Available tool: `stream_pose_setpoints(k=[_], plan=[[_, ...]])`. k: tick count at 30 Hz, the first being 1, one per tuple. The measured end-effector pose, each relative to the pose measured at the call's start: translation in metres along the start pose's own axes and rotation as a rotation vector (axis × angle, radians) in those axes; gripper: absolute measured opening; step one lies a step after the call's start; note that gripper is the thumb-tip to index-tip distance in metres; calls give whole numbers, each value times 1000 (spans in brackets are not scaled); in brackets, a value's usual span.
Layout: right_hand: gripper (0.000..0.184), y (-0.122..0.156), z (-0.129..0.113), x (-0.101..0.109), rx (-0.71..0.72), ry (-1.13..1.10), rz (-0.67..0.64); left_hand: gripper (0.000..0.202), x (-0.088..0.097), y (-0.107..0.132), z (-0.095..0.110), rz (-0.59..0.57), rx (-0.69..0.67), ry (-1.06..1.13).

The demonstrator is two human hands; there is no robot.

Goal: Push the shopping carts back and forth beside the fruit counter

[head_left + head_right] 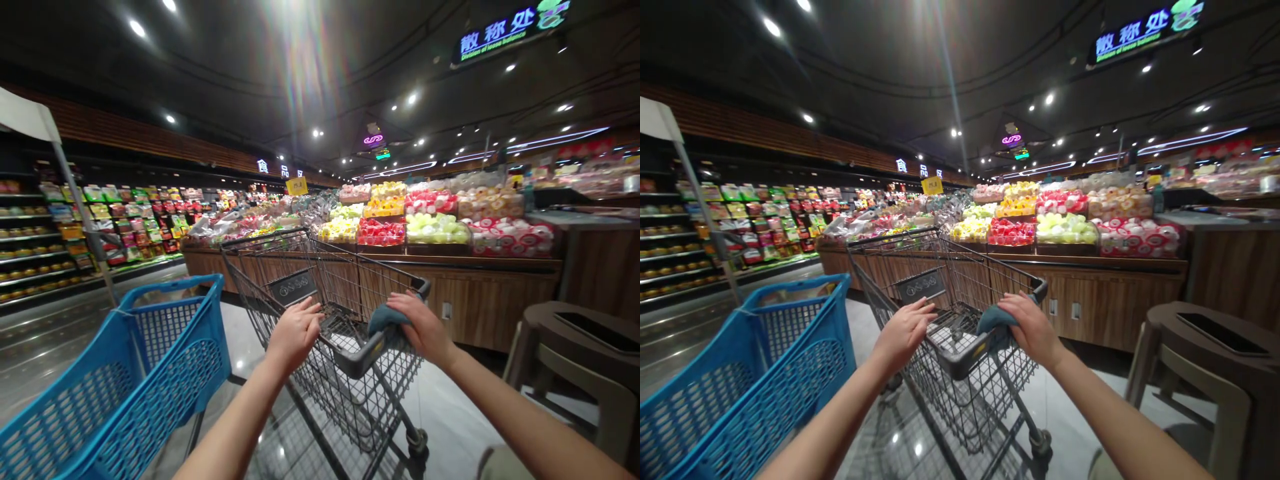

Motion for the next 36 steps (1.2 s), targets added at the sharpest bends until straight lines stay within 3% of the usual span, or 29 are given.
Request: stream_pose_setpoints(k=[3,5,11,15,19,23,25,27,33,36], plan=[[36,-9,33,10,-78,30,-2,45,-1,-1,2,8,-19,-17],[34,-11,32,10,-105,45,-36,46,-3,-3,3,23,-3,-28],[39,4,-36,-9,-89,34,-24,47,-5,-2,2,118,43,-36],[37,4,-46,-17,-10,-6,6,47,0,4,-4,167,32,-24],[34,-12,-16,-19,9,-17,-59,46,1,2,-13,155,34,-35],[30,-29,31,-17,-160,-14,-34,45,-8,-6,-23,156,21,-54],[30,-35,41,-21,-226,-6,-36,46,-14,-10,-28,186,16,-68],[30,-37,35,-29,-253,1,-47,47,-20,-14,-33,211,18,-85],[34,-29,-17,-54,-213,-62,-34,46,-27,-17,-47,238,64,-115],[33,-31,-21,-57,-173,-99,-52,46,-23,-13,-51,247,58,-109]])
Point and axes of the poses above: each hand's wrist, its own y-axis away from the middle knuckle, its own x-axis out of the back of the hand, z = x × y, the point moved 7 cm from there along -y, towards the middle knuckle, and after that the axes turned 12 degrees about -x, right-handed, at the moved point
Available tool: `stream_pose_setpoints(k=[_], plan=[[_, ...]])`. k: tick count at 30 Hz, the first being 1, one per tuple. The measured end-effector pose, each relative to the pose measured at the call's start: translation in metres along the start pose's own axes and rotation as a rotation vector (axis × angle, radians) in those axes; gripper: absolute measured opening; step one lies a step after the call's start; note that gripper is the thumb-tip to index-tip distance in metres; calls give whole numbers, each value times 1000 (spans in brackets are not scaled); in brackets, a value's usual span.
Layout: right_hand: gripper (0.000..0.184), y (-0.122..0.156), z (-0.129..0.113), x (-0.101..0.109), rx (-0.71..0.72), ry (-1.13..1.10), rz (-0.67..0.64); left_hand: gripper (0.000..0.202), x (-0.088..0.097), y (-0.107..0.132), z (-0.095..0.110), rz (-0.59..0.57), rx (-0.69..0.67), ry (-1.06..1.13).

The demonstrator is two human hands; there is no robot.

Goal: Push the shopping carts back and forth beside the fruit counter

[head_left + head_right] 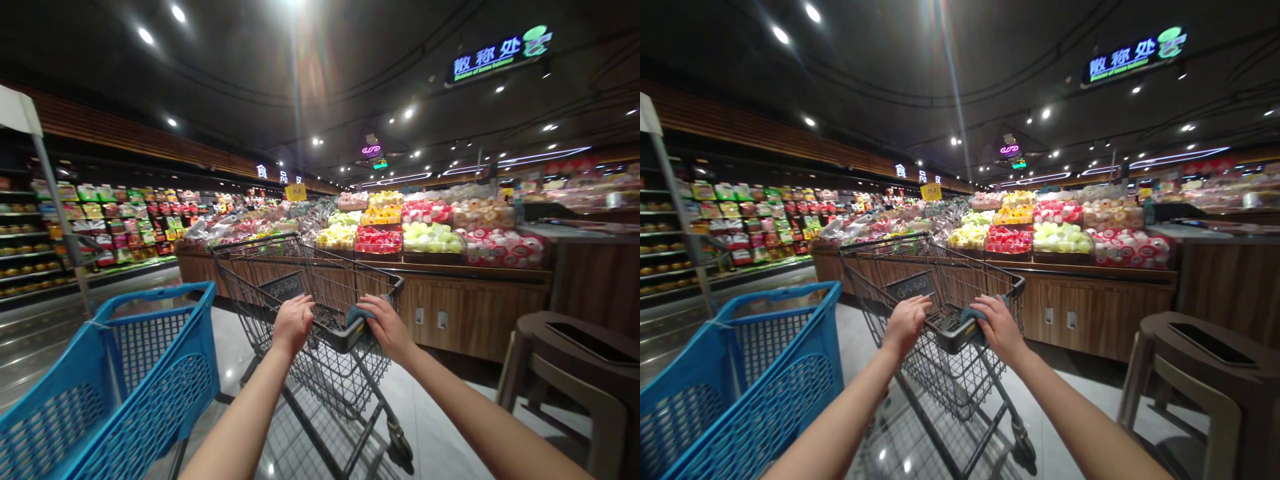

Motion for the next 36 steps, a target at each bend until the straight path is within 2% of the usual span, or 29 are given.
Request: stream_pose_setpoints(k=[4,8,11,13,16,21,24,26,29,33,36], plan=[[31,-16,24,5,73,21,-70,45,3,3,-3,-8,-14,10],[31,-32,69,14,-1,56,-18,45,0,1,-6,4,-3,16],[33,-34,85,12,-73,51,46,45,-5,0,-8,20,13,23],[34,-29,81,8,-105,36,88,45,-6,1,-8,38,21,23],[33,-15,58,1,-104,1,100,44,-1,5,-7,77,24,27],[35,4,14,-3,-3,32,61,46,12,17,-8,118,14,39],[35,7,0,-2,85,83,59,47,20,23,-8,139,11,36],[33,3,2,0,142,112,50,46,23,26,-8,137,8,40],[29,-7,18,3,181,145,21,46,24,26,-7,112,6,49],[30,-18,44,10,65,157,64,46,21,24,-7,90,28,58],[32,-12,34,7,-4,125,101,47,19,25,-7,115,65,68]])
Point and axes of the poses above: each hand's wrist, its own y-axis away from the middle knuckle, its own x-axis out of the back of the hand, z = x × y, the point moved 7 cm from there along -y, towards the middle knuckle, and after that the axes turned 12 degrees about -x, right-handed, at the moved point
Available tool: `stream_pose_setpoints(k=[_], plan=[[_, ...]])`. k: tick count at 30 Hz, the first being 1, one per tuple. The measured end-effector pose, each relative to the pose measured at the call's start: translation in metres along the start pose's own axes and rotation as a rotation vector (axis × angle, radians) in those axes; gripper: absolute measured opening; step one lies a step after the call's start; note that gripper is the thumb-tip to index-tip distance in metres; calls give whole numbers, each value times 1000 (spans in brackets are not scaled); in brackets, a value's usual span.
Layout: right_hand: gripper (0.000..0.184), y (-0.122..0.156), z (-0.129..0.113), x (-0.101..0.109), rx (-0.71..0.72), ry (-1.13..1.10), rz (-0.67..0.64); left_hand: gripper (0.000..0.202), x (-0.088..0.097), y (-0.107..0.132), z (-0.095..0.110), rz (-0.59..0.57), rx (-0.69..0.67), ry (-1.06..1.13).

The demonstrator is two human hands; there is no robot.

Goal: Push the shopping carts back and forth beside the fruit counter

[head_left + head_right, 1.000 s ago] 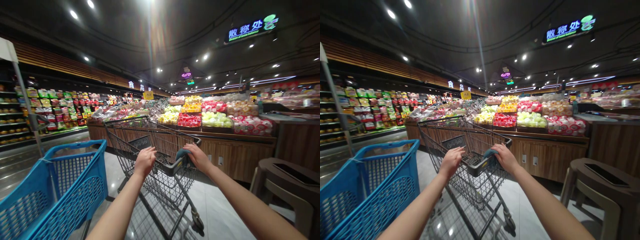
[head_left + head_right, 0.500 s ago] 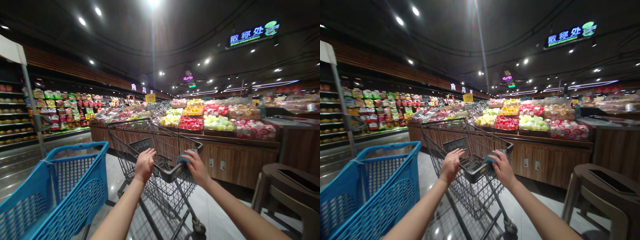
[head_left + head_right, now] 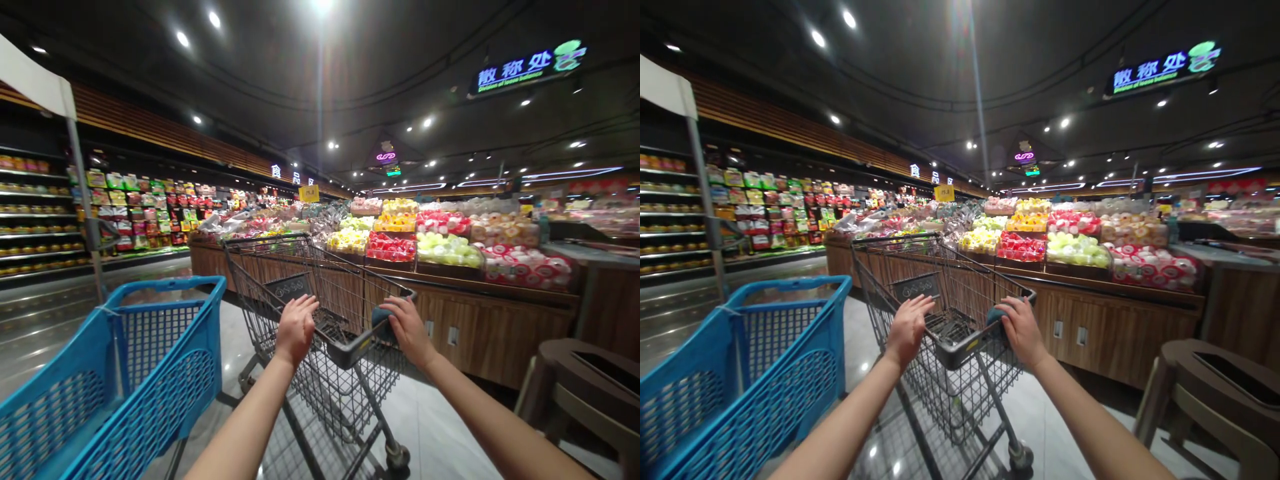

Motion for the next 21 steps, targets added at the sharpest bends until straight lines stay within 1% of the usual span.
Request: stream_pose_setpoints(k=[5,6,8,10,12,13,17,19,21], plan=[[34,23,-54,-11,52,-52,-10,46,3,3,0,2,48,3],[35,25,-60,-12,60,-58,-2,46,4,4,0,-6,53,0],[34,24,-64,-11,89,-62,4,47,6,5,-1,-28,57,-6],[32,19,-59,-10,148,-54,-29,47,7,5,-2,-53,63,-6],[30,11,-44,-9,191,-34,-80,46,6,4,-3,-71,68,-4],[29,7,-33,-7,188,-19,-96,45,6,4,-3,-75,68,-4],[28,-8,15,3,82,30,-66,45,3,2,-1,-67,67,-7],[28,-10,27,5,37,21,-40,45,1,2,1,-55,70,-6],[29,-8,28,4,-13,-5,-1,45,0,1,3,-36,77,-3]])
Point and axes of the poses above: each hand's wrist, its own y-axis away from the middle knuckle, its own x-axis out of the back of the hand, z = x × y, the point moved 7 cm from there along -y, towards the middle knuckle, and after that the axes turned 12 degrees about -x, right-handed, at the moved point
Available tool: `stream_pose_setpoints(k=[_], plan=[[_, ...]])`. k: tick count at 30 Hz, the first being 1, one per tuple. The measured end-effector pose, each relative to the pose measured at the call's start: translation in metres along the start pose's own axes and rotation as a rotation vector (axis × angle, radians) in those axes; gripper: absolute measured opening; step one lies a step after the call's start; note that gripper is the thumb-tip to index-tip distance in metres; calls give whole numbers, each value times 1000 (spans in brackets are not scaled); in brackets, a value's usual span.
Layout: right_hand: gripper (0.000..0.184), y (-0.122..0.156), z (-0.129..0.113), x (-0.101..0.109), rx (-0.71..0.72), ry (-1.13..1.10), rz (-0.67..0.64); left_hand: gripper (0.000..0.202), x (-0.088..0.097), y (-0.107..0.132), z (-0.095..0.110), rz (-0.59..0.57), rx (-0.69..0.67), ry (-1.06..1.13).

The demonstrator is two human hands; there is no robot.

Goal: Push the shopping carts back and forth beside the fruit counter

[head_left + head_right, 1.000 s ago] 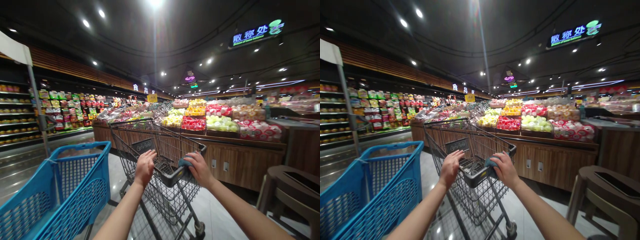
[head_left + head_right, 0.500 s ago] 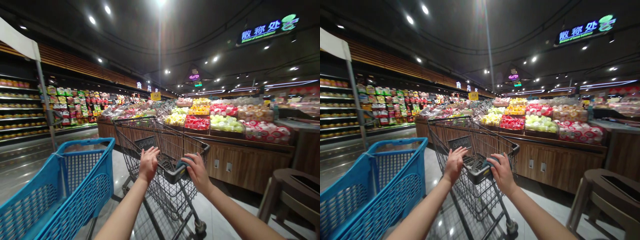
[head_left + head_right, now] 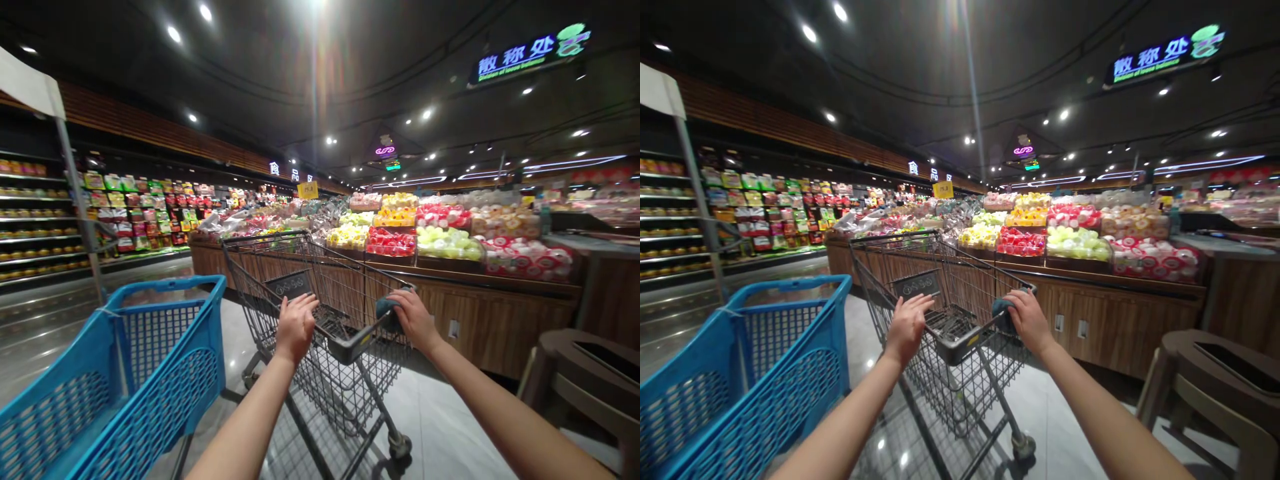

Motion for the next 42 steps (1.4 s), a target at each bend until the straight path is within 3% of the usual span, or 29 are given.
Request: stream_pose_setpoints(k=[4,9,12,17,22,25,34,40,42], plan=[[30,12,-26,-5,-63,-48,53,45,0,0,2,30,9,18],[32,34,-77,-12,19,-73,25,45,3,2,1,44,6,24],[34,40,-85,-13,75,-54,31,45,5,3,0,40,2,23],[34,28,-55,-11,177,-13,-6,45,4,2,-1,2,4,28],[31,7,-2,0,-21,-35,77,44,1,0,1,8,4,29],[31,8,1,-1,-88,-86,98,45,0,-1,3,41,11,36],[33,51,-87,-12,-99,-249,138,46,1,1,6,57,17,23],[33,46,-96,6,-289,-431,270,45,3,2,8,53,12,34],[33,42,-111,10,-209,-387,217,45,2,2,8,53,18,45]])
Point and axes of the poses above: each hand's wrist, its own y-axis away from the middle knuckle, its own x-axis out of the back of the hand, z = x × y, the point moved 7 cm from there along -y, towards the middle knuckle, and after that the axes turned 12 degrees about -x, right-handed, at the moved point
